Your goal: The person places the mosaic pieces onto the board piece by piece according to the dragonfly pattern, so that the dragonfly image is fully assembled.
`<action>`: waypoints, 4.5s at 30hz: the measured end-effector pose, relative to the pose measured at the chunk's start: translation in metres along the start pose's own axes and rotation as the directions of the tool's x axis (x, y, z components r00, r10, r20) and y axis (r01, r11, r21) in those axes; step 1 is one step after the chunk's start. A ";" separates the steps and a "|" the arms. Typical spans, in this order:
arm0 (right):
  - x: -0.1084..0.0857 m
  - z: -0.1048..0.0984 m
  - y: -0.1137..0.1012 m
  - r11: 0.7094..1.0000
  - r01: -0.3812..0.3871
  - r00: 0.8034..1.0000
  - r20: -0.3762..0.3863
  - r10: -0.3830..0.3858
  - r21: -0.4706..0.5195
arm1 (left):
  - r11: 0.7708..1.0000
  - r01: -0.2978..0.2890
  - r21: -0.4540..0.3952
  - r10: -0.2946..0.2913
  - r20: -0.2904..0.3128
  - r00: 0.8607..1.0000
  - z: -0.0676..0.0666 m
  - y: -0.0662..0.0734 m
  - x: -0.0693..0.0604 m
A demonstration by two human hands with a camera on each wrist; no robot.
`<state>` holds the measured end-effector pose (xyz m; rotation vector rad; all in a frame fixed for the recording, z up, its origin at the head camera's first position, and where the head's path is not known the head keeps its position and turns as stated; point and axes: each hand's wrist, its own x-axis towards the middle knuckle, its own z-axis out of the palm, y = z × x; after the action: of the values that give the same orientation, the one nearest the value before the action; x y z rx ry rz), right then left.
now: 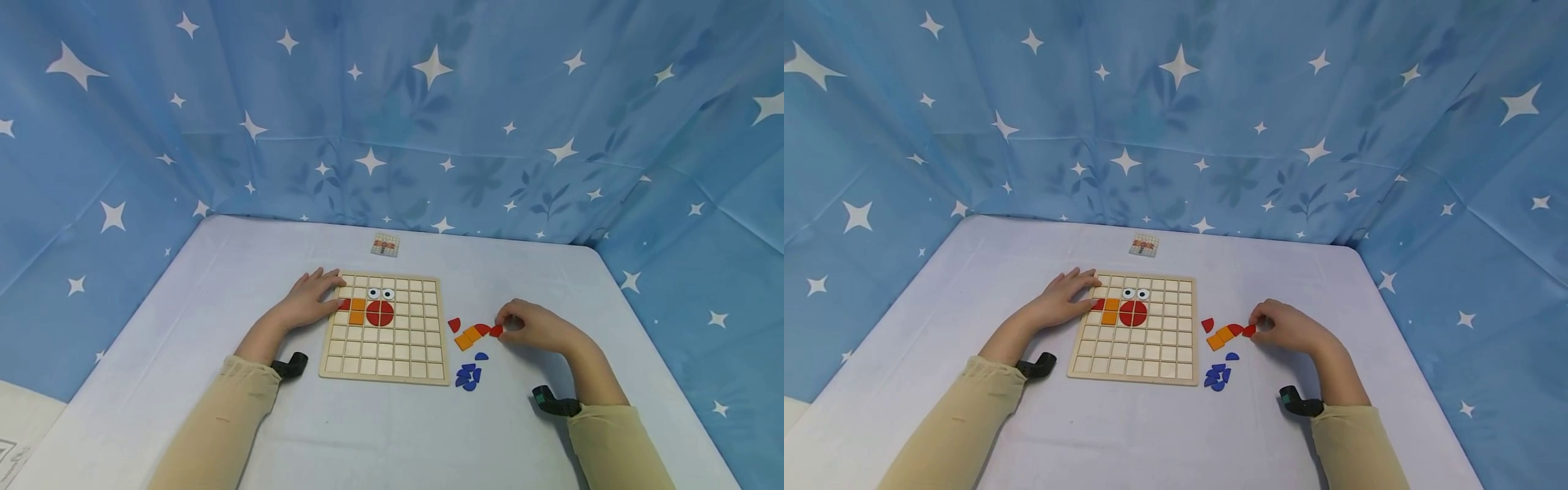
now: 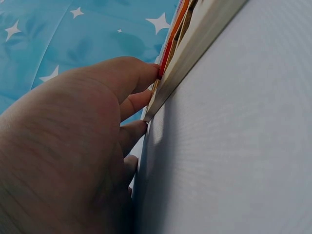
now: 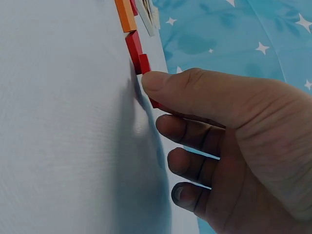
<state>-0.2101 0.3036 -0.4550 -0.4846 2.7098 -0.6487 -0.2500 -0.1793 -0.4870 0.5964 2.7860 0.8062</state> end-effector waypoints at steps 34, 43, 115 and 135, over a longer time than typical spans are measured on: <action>0.069 0.014 -0.129 0.984 0.175 0.984 0.019 -0.176 0.047 | 1.000 0.000 -0.005 0.000 -0.002 1.000 0.001 0.000 0.000; 0.095 0.044 -0.160 0.953 0.299 0.953 0.038 -0.301 0.050 | 1.000 0.006 0.000 -0.006 -0.004 1.000 0.000 0.000 0.000; 0.105 0.067 -0.209 0.972 0.226 0.958 -0.168 -0.233 -0.058 | 1.000 -0.003 0.003 0.003 0.008 1.000 -0.001 -0.001 0.002; 0.036 0.002 -0.098 0.997 0.071 0.963 -0.259 -0.077 -0.031 | 0.999 0.011 0.034 -0.012 0.021 1.000 -0.002 0.003 -0.001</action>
<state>-0.2176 0.2067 -0.4174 -0.5432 2.9592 -0.7514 -0.2486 -0.1783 -0.4837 0.5907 2.7865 0.7480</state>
